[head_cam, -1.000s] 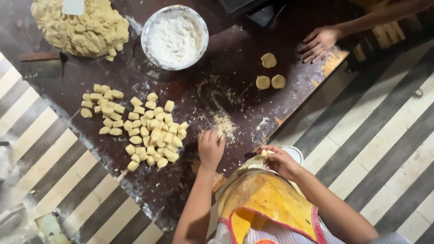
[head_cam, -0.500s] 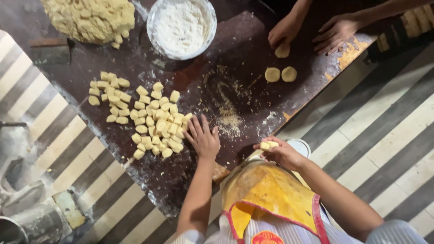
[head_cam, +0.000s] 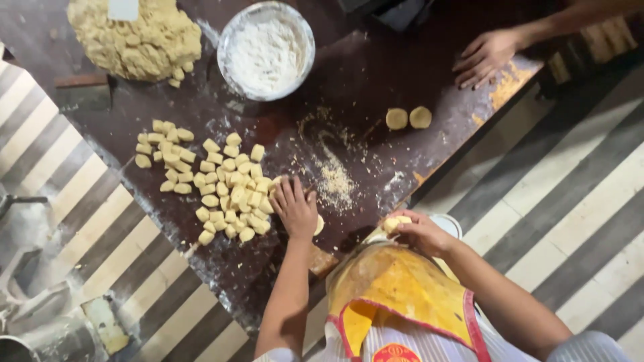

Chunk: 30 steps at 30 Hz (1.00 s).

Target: Preparing small circular dough disks by flattening pre-cut dough pieces on a table.

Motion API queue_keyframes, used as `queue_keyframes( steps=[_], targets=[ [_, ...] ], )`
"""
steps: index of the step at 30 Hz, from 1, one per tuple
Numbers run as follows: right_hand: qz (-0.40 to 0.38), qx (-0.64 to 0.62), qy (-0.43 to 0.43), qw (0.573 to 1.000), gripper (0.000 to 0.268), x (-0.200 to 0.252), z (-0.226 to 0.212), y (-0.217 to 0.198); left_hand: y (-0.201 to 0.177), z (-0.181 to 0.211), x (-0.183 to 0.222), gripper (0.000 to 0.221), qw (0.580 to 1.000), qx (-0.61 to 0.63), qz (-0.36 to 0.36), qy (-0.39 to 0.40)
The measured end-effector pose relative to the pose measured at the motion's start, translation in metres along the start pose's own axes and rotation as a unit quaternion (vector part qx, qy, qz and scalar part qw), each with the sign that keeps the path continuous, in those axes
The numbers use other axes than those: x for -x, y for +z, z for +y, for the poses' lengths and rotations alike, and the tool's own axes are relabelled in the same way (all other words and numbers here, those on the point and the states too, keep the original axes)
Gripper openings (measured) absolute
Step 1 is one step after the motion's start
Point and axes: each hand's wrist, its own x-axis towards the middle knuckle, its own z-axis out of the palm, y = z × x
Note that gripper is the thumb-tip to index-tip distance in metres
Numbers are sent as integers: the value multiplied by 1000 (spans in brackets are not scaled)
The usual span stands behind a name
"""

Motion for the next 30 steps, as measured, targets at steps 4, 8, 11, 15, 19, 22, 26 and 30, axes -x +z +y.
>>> queue_keyframes(
  steps=[4,8,11,15,19,22,26,30],
  targets=[
    [-13,11,-24,1000,38,-1,8,-16,-29,-9,13,48,971,219,41,-90],
    [-19,75,-74,994,40,-4,8,-28,-37,-17,49,41,926,332,-23,-178],
    [-9,79,-77,994,39,0,4,-30,-26,-17,58,41,950,237,-139,-149],
    [2,67,-90,994,34,8,2,-27,-48,8,38,30,965,229,-119,-53],
    [19,46,-103,993,32,18,-2,-32,-10,52,-7,43,863,417,-277,-66],
    [56,4,-98,994,32,25,-5,-30,22,112,-51,43,794,410,-443,67],
    [139,-14,-91,986,32,28,-4,-31,24,191,-82,55,639,660,-381,-104],
    [183,-29,-89,979,34,27,-5,-33,-39,210,-43,60,749,495,-414,146]
  ],
)
